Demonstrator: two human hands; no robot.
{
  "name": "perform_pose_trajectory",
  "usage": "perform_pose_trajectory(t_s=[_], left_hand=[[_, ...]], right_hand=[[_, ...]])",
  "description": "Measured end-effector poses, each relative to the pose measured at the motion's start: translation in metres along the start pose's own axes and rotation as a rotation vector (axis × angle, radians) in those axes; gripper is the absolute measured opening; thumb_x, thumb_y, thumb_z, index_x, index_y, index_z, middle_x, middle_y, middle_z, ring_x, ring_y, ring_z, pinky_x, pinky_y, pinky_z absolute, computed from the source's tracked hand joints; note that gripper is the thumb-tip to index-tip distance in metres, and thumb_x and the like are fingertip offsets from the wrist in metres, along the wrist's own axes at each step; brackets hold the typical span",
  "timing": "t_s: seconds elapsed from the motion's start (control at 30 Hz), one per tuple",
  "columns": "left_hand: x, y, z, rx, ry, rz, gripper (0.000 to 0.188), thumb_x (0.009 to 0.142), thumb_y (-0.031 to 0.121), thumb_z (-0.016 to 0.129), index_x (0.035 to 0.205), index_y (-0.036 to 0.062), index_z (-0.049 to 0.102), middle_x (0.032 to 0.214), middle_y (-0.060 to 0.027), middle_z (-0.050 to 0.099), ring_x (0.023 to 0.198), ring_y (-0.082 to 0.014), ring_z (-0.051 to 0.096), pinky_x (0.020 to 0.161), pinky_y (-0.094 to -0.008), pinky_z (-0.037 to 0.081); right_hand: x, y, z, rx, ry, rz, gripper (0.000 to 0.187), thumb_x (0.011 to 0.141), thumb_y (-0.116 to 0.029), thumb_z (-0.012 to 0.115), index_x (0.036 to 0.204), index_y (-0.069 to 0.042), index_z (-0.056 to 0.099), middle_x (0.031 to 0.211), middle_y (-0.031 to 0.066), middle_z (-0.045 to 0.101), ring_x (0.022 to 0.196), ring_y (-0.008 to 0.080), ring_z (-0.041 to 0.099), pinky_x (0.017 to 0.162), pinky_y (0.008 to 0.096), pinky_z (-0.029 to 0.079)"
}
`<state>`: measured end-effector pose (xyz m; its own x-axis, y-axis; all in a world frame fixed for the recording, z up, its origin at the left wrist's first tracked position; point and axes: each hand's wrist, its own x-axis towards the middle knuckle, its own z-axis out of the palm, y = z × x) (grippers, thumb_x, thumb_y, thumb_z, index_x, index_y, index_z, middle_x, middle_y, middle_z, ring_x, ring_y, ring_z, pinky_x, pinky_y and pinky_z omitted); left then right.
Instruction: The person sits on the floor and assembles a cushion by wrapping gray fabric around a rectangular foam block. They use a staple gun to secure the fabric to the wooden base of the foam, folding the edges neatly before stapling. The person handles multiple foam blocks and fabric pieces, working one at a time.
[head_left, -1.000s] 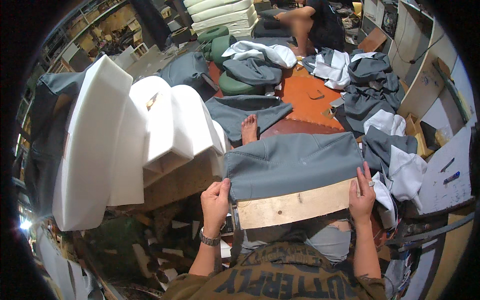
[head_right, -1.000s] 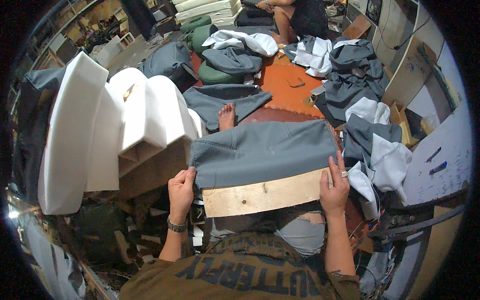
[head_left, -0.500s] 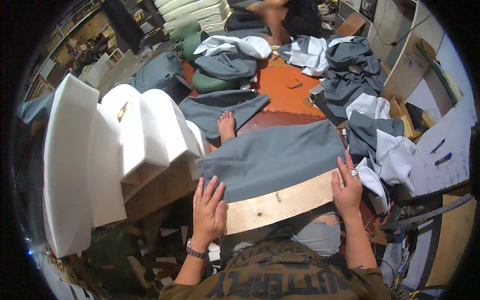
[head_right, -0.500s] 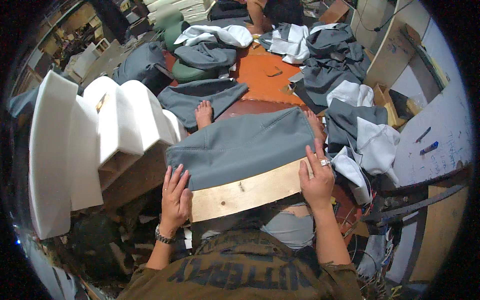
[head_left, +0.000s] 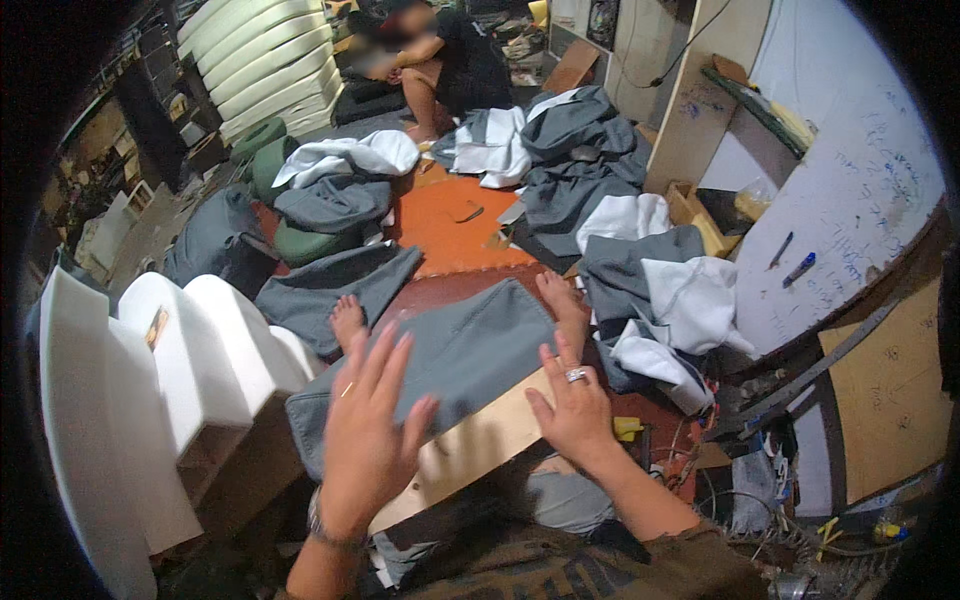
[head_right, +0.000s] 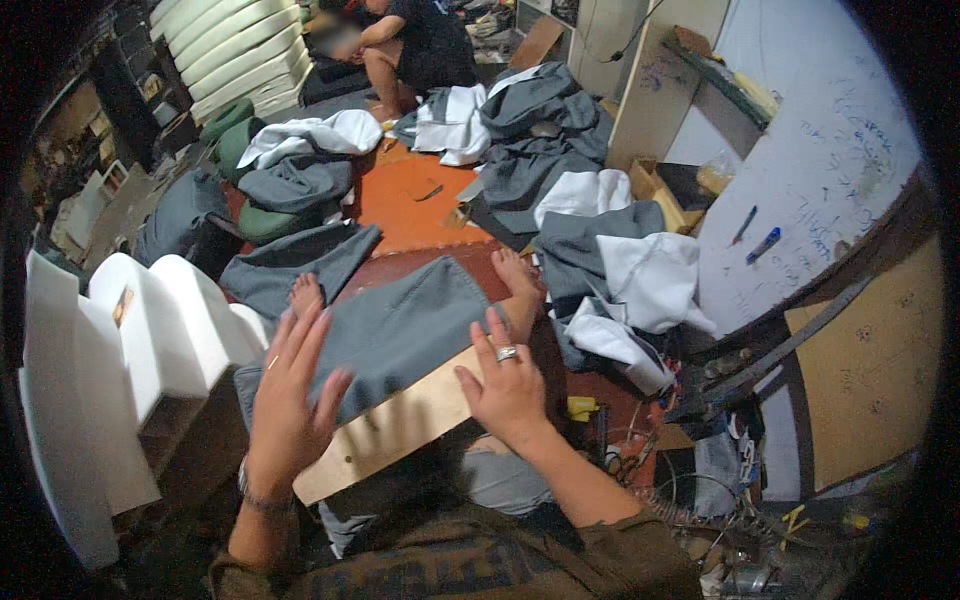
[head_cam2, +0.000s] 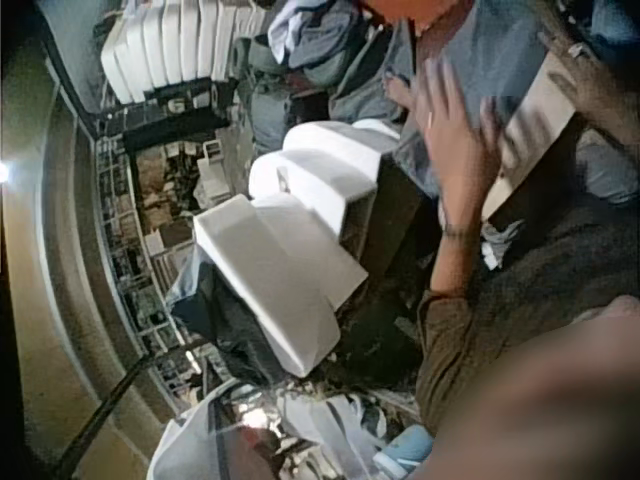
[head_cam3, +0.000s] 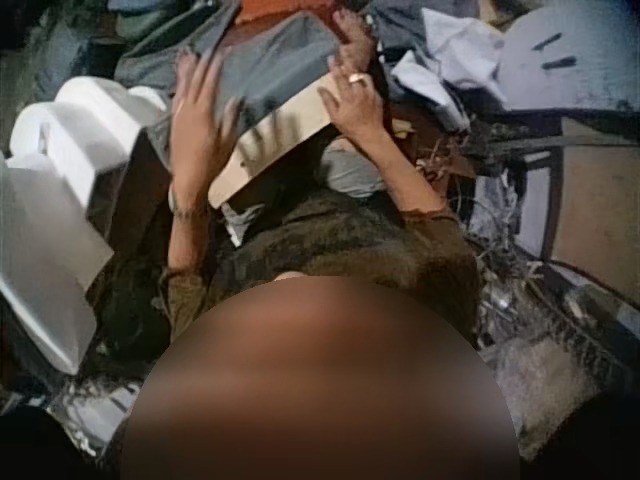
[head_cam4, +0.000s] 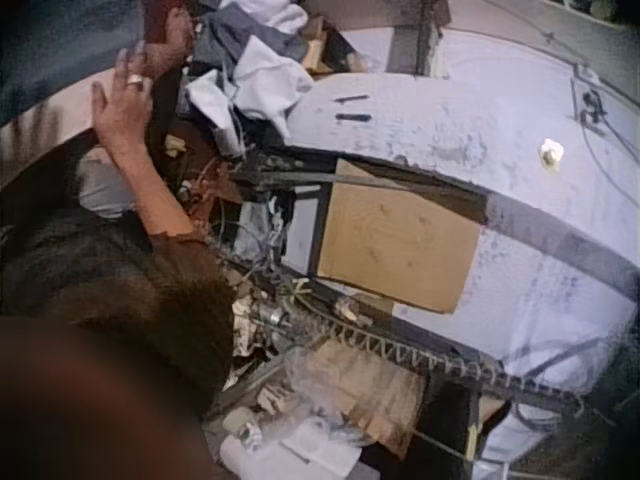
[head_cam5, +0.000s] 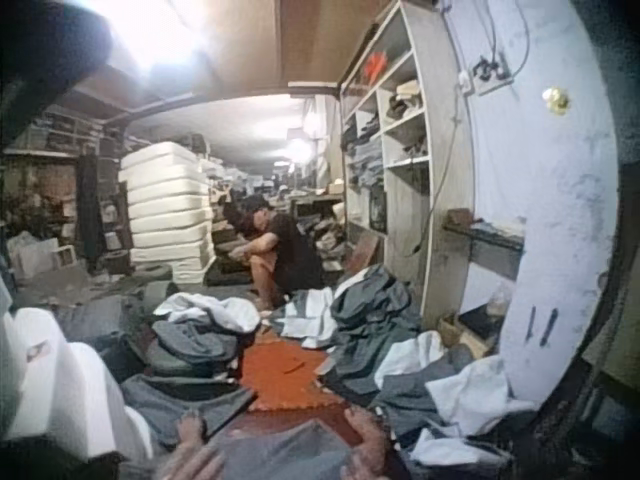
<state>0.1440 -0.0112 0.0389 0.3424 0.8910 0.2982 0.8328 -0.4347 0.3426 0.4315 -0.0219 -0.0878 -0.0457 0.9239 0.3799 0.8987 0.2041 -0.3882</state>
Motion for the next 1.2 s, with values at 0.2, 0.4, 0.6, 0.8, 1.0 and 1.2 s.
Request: perform_pose_trajectory(t_s=[0.2, 0.4, 0.6, 0.8, 1.0, 1.2], left_hand=[[0.16, 0.031, 0.123, -0.035, -0.173, -0.229, 0.048, 0.104, 0.04, 0.067, 0.134, 0.0017, 0.069, 0.131, -0.0241, 0.071, 0.121, -0.0455, 0.067, 0.101, -0.0564, 0.054], [0.17, 0.017, 0.169, -0.433, -0.16, -0.043, 0.028, 0.097, 0.029, 0.078, 0.101, 0.0005, 0.077, 0.092, -0.0255, 0.073, 0.083, -0.0452, 0.07, 0.073, -0.0499, 0.053], [0.186, 0.019, 0.171, -0.349, -0.191, -0.063, 0.027, 0.097, 0.026, 0.08, 0.101, -0.0005, 0.075, 0.086, -0.0235, 0.068, 0.073, -0.0367, 0.065, 0.069, -0.0444, 0.049], [0.184, 0.018, 0.176, -0.41, -0.133, -0.011, 0.028, 0.099, 0.026, 0.079, 0.107, -0.0002, 0.076, 0.092, -0.022, 0.073, 0.079, -0.0344, 0.069, 0.074, -0.0416, 0.053], [0.185, 0.02, 0.174, -0.411, -0.161, -0.036, 0.029, 0.099, 0.027, 0.078, 0.106, -0.0011, 0.076, 0.092, -0.0228, 0.073, 0.076, -0.0347, 0.066, 0.072, -0.0417, 0.051], [0.184, 0.017, 0.174, -0.361, -0.211, -0.043, 0.031, 0.1, 0.028, 0.077, 0.115, 0.0019, 0.078, 0.097, -0.0237, 0.076, 0.085, -0.0385, 0.073, 0.077, -0.0432, 0.054]], right_hand=[[-0.005, -0.005, 0.004, 0.1, 0.071, -0.01, 0.064, 0.096, -0.035, 0.078, 0.147, 0.001, 0.062, 0.161, 0.0283, 0.049, 0.122, 0.0494, 0.063, 0.103, 0.0523, 0.056], [-0.007, 0.003, -0.018, 0.248, 0.146, 0.035, 0.046, 0.099, -0.025, 0.076, 0.137, 0.0, 0.068, 0.148, 0.0243, 0.059, 0.115, 0.0418, 0.068, 0.098, 0.0482, 0.058], [0.031, 0.067, -0.028, 0.708, 0.0, 0.21, 0.038, 0.096, 0.002, 0.072, 0.134, -0.001, 0.071, 0.129, 0.0178, 0.071, 0.096, 0.0246, 0.075, 0.079, 0.0341, 0.063], [0.04, 0.073, -0.028, 0.58, 0.026, 0.055, 0.027, 0.095, -0.008, 0.08, 0.121, 0.0, 0.078, 0.112, 0.0159, 0.077, 0.09, 0.0247, 0.075, 0.077, 0.0336, 0.061], [0.04, 0.061, -0.04, 0.705, -0.111, 0.249, 0.028, 0.093, -0.009, 0.083, 0.117, 0.003, 0.079, 0.107, 0.0161, 0.077, 0.085, 0.0256, 0.075, 0.076, 0.034, 0.059], [0.043, 0.058, -0.027, 0.409, -0.032, 0.063, 0.02, 0.092, -0.008, 0.08, 0.108, 0.003, 0.078, 0.103, 0.0184, 0.076, 0.088, 0.036, 0.075, 0.076, 0.0393, 0.06]])
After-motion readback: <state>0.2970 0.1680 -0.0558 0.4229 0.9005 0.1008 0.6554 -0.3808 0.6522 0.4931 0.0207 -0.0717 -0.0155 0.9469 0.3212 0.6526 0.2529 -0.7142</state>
